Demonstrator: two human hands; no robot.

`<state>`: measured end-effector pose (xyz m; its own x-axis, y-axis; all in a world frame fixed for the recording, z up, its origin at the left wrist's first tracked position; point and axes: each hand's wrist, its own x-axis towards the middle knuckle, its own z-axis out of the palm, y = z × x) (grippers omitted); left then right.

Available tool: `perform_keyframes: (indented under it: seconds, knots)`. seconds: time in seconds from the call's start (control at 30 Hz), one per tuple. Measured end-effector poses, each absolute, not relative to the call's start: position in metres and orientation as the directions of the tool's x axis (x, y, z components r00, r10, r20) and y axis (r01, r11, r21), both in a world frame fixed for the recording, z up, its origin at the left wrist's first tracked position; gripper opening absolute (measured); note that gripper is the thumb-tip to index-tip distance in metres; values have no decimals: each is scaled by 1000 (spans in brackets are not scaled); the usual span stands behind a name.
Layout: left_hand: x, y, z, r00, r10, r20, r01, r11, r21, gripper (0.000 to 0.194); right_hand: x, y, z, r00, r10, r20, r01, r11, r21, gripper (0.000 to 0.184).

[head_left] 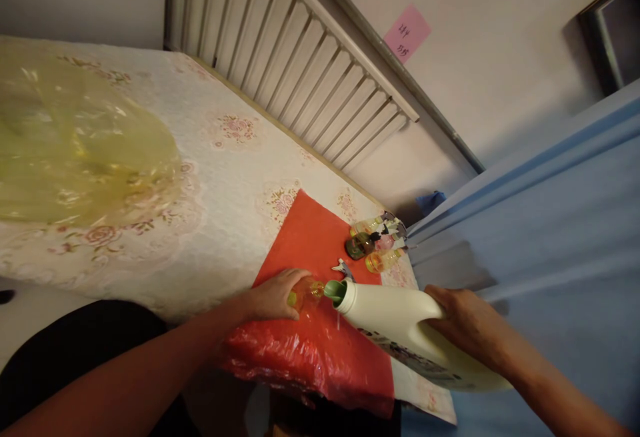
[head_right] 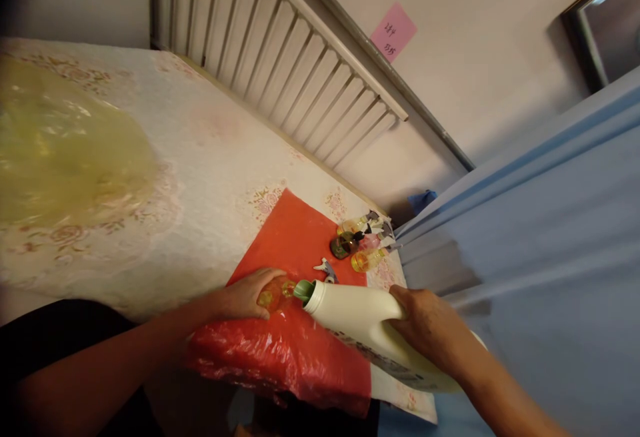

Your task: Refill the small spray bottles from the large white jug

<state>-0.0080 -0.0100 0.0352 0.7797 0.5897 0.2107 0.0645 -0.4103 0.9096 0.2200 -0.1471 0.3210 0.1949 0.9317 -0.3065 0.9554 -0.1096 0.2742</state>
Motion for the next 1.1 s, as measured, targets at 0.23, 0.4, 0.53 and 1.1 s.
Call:
perform_keyframes:
  seconds: [0.23, 0.4, 0.53, 1.1]
  knots:
    - [-9, -11, 35, 774, 593, 222, 59, -417, 907, 87, 223, -149, 319, 222, 926, -304, 945, -128, 300, 7]
    - [-8, -10, 35, 778, 585, 230, 52, -424, 904, 88, 225, -149, 319, 201, 929, -312, 948, -104, 301, 7]
    - [-9, -10, 36, 779, 586, 221, 56, -417, 907, 87, 224, -148, 320, 192, 934, -302, 946, -95, 309, 7]
    - [-10, -10, 38, 780, 586, 219, 50, -407, 912, 86, 222, -148, 321, 209, 927, -311, 938, -100, 332, 6]
